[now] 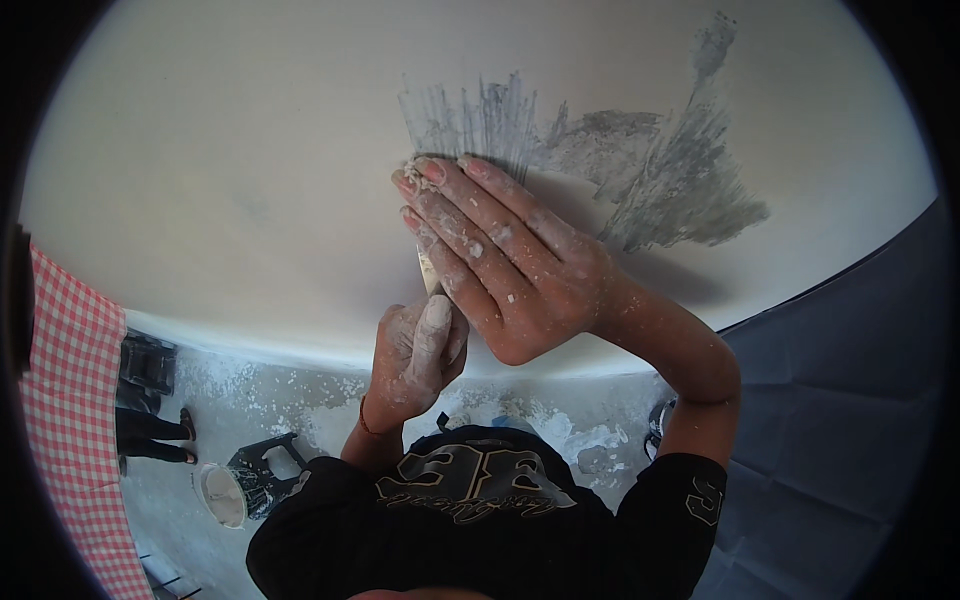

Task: Using a putty knife to apply compound to a hole in the wall.

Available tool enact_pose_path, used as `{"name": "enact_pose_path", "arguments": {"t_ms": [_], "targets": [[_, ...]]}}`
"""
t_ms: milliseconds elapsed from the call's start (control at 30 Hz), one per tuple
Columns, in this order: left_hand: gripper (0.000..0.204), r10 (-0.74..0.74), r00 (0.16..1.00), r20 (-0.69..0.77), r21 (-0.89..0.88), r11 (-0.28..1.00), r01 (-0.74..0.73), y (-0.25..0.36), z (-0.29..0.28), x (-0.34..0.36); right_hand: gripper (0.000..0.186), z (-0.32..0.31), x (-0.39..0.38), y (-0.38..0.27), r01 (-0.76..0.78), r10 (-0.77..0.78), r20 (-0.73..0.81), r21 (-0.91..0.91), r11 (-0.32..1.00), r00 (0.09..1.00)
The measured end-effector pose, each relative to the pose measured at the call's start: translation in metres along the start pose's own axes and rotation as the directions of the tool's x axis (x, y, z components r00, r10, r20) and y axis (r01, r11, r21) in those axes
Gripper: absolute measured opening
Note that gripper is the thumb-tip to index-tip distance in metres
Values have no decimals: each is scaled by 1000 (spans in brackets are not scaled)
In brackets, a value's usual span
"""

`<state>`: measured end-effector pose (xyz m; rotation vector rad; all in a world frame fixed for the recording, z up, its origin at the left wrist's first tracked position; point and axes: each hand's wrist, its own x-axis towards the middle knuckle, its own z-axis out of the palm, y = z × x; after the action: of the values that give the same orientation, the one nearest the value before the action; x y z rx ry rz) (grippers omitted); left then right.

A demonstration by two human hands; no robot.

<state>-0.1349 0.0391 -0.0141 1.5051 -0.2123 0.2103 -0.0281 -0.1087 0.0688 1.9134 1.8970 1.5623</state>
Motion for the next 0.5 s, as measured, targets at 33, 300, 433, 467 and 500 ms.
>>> {"name": "enact_pose_path", "arguments": {"t_ms": [33, 300, 433, 467, 500], "targets": [[47, -28, 1000, 8, -48, 998, 28, 4, -1, 1, 29, -1, 2, 1, 6, -6, -6, -35, 999, 1000], [50, -19, 999, -30, -24, 1000, 18, 27, -1, 11, 29, -5, 18, 13, -45, 42, -98, -29, 999, 994], [52, 19, 999, -41, -16, 1000, -19, 33, 5, 9, 28, -13, 17, 13, -47, 38, -100, -91, 995, 994], [52, 33, 998, -46, -6, 999, -34, 32, 6, 8, 28, -14, 14, 11, -48, 39, -99, -86, 995, 994], [52, 29, 998, -49, -7, 1000, -30, 30, 8, 5, 28, -16, 11, 7, -64, 58, -84, -62, 996, 995]]}}
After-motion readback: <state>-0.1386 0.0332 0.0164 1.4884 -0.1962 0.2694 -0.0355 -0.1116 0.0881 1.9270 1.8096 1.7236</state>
